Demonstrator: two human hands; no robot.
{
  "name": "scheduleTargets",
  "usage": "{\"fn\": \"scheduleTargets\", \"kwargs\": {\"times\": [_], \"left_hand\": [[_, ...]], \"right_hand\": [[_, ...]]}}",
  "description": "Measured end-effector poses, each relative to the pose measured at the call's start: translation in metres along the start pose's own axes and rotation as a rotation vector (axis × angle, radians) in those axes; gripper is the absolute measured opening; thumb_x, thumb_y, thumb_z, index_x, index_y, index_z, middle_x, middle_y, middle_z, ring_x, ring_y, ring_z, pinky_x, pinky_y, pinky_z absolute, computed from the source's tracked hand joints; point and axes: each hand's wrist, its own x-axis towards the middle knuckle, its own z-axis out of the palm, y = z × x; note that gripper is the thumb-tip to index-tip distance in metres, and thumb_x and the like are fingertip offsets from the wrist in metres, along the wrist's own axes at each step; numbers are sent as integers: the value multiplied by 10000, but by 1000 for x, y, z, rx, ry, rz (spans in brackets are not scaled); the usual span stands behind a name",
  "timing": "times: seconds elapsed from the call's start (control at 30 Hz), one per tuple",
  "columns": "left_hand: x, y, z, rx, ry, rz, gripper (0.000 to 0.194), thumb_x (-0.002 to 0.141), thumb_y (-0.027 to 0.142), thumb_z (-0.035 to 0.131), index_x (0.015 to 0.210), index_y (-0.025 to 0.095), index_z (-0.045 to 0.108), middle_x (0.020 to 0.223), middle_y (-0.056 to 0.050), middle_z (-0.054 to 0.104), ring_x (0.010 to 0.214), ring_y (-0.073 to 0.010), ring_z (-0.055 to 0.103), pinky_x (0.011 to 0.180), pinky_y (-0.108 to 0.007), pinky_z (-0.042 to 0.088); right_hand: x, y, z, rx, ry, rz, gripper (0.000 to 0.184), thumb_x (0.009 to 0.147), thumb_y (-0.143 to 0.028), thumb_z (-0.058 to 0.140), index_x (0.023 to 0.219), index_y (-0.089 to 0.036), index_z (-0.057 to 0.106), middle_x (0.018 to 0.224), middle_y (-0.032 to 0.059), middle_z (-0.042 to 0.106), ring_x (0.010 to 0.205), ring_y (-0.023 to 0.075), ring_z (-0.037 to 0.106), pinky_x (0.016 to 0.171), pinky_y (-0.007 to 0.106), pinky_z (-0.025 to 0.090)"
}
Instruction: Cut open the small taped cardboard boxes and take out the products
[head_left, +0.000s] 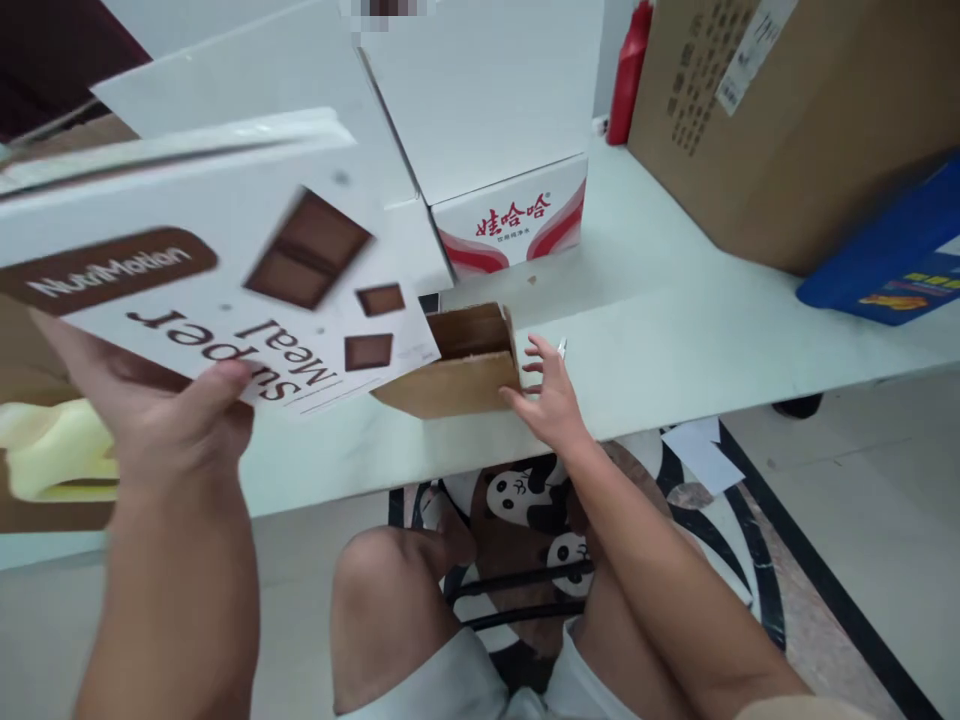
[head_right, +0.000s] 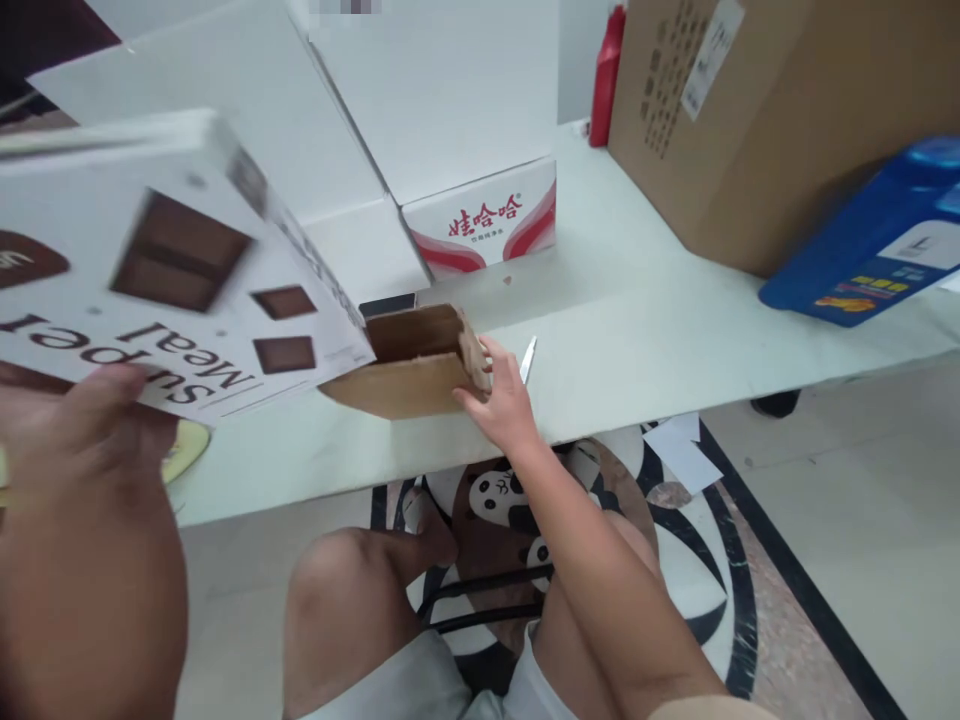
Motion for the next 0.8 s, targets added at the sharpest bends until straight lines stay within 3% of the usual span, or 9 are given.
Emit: {"fn": "scheduleTargets", "kwargs": {"times": [0.1,0.23,0.3,0.4,0.47,0.53,0.7,0.8], "left_hand": [[-23,-13,-12,-15,26,35,687,409,372,993,952,284,582,1091,86,702,1138,-183,659,1052,-341,547],[-58,-17,-31,0,127,-240,523,636,270,891,1040,303,560,1040,88,707,1037,-134,671,950,-301,569],[-78,-20,-42,-5,170,-374,548,668,309,884,1077,316,519,1018,83,714,975,-143,696,912,-333,586],[-108,-26,-48,-28,130,-583,613,678,401,888,1118,320,469,1009,42,729,914,-198,737,832,-393,622],[-124,-33,-42,-93,66,-700,657,670,424,901,1141,303,460,1034,-3,741,924,-227,746,810,-404,634],[-137,-42,-28,-170,3,-746,680,688,442,895,1190,291,462,1106,-44,738,996,-245,738,841,-405,635],[-155,-73,23,-177,-183,-731,931,672,477,906,1427,296,392,1166,-79,700,1093,-281,702,959,-446,592],[-142,-86,59,-182,-269,-648,1013,671,482,907,1499,313,349,1158,-82,685,1066,-280,694,964,-465,581]], "right_hand": [[11,9,37,-53,3,72,799,802,-373,694,1531,-289,381,1202,113,654,998,260,657,888,472,566],[18,10,84,78,-244,89,761,778,-365,706,1491,-306,447,1339,121,665,1154,296,664,1012,518,525],[15,5,95,166,-264,145,621,789,-444,705,1369,-282,551,1368,128,659,1252,300,633,1065,519,499],[6,-8,89,370,-302,228,600,839,-639,619,1311,-274,561,1374,134,652,1237,284,656,980,479,564],[-1,-15,78,461,-404,214,716,824,-713,619,1390,-294,487,1388,131,641,1173,276,689,909,452,599],[-8,-17,65,452,-421,168,818,788,-691,696,1447,-300,409,1370,123,647,1160,271,693,925,446,597],[-14,-11,36,361,-148,121,779,776,-555,768,1413,-259,432,1396,136,622,1241,278,648,1003,471,567],[-1,-22,17,482,-52,103,688,783,-491,765,1368,-280,471,1398,100,629,1255,262,644,1044,483,549]]}}
